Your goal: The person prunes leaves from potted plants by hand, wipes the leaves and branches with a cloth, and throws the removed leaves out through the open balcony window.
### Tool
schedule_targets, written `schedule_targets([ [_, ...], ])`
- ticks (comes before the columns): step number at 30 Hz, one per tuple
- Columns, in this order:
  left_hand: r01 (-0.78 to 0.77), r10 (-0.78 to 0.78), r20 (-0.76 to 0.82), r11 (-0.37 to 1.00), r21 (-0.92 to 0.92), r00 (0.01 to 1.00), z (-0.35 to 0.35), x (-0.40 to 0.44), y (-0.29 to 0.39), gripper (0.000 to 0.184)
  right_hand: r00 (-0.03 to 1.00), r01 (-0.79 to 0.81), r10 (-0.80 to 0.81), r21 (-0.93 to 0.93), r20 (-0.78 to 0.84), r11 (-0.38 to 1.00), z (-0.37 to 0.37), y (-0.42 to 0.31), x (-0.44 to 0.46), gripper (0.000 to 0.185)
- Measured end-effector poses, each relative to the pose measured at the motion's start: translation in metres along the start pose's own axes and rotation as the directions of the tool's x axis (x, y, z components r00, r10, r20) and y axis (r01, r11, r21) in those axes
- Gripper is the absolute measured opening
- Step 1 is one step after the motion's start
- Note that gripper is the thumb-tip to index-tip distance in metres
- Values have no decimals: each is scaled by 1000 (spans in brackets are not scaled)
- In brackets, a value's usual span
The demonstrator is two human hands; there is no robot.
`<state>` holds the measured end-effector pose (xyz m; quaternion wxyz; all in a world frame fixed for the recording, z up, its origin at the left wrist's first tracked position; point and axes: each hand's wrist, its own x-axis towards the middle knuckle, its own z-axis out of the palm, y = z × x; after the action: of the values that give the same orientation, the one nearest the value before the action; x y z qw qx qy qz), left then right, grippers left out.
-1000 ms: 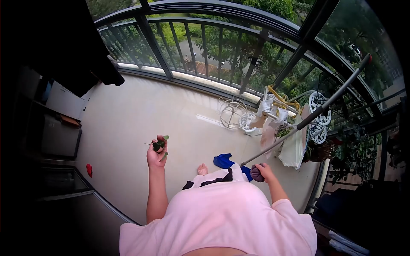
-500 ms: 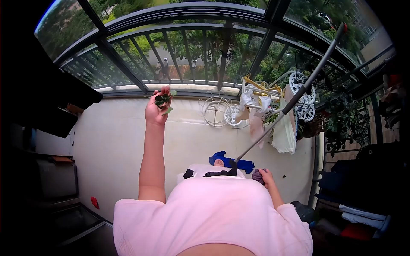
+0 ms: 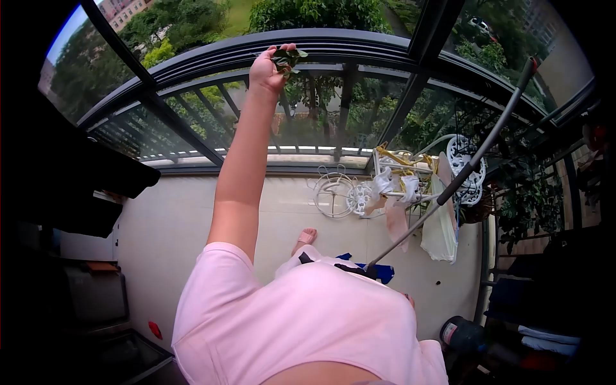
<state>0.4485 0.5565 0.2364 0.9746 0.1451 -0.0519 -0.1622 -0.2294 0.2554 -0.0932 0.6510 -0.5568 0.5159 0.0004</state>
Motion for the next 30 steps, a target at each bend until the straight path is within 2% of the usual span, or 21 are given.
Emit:
schedule_targets([
  [2, 9, -9, 14, 1000, 12, 1000, 9, 46, 14, 16, 997, -3, 2, -16, -73, 1000, 20, -2, 2, 30],
  [4, -120, 136, -81, 977, 176, 987, 25, 83, 19, 14, 988, -59, 53, -34, -144, 998, 39, -12, 4, 30],
  [6, -135, 161, -75, 951, 277, 984, 16, 131, 33, 19, 970, -132, 118, -49, -213, 990, 56, -28, -3, 31],
  [9, -181, 279, -259, 921, 345, 925, 8, 189, 37, 19, 945, -180, 165, -29, -283, 983, 79, -49, -16, 31],
  [10, -196, 301, -248, 907, 372, 921, -4, 215, 41, 23, 937, -189, 175, -17, -303, 982, 85, -51, -18, 31],
  [12, -107, 249, -295, 899, 426, 923, -15, 246, 44, 34, 919, -204, 192, 3, -345, 979, 96, -53, -26, 31],
  [13, -121, 306, -373, 887, 445, 876, -11, 253, 39, 51, 910, -210, 201, 15, -363, 978, 101, -53, -30, 32],
  [14, -58, 246, -349, 880, 471, 904, -9, 257, 39, 76, 900, -215, 207, 23, -382, 976, 105, -53, -35, 32],
  [16, -68, 193, -248, 896, 439, 949, -7, 260, 41, 91, 882, -230, 223, 35, -415, 973, 114, -50, -43, 32],
  [18, -17, 297, -289, 723, 691, 910, 13, 237, 34, 98, 864, -246, 239, 43, -443, 968, 119, -41, -52, 32],
  [19, 45, 335, -299, 595, 803, 893, -4, 258, 38, 97, 854, -256, 249, 47, -457, 966, 121, -37, -57, 33],
  [20, 130, 334, -339, 516, 847, 879, 2, 254, 38, 97, 846, -266, 258, 51, -467, 963, 123, -35, -61, 33],
  [22, 181, 263, -297, 389, 903, 918, -38, 301, 53, 91, 825, -285, 271, 48, -496, 957, 127, -24, -72, 33],
  [23, 334, 204, -425, 363, 870, 882, -28, 296, 59, 83, 818, -289, 269, 41, -508, 956, 128, -16, -75, 33],
  [25, 257, 96, -266, 96, 962, 959, -56, 315, 71, 66, 805, -294, 258, 18, -534, 956, 129, -2, -85, 33],
  [26, 235, 8, -235, -8, 972, 972, -43, 299, 70, 59, 796, -301, 247, -7, -553, 954, 130, 9, -94, 34],
  [27, 205, 56, -207, 53, 977, 977, -32, 279, 64, 40, 790, -300, 218, -51, -572, 953, 129, 20, -100, 34],
  [28, 154, 128, -174, 151, 976, 976, -34, 282, 60, 32, 789, -299, 175, -119, -589, 947, 130, 25, -105, 34],
  [29, 57, 196, -78, 109, 992, 978, -46, 292, 59, 41, 790, -281, 156, -124, -593, 952, 133, 30, -105, 34],
  [30, 4, 249, 34, -151, 989, 968, -34, 280, 52, 49, 789, -251, 158, -77, -594, 965, 143, 18, -114, 34],
])
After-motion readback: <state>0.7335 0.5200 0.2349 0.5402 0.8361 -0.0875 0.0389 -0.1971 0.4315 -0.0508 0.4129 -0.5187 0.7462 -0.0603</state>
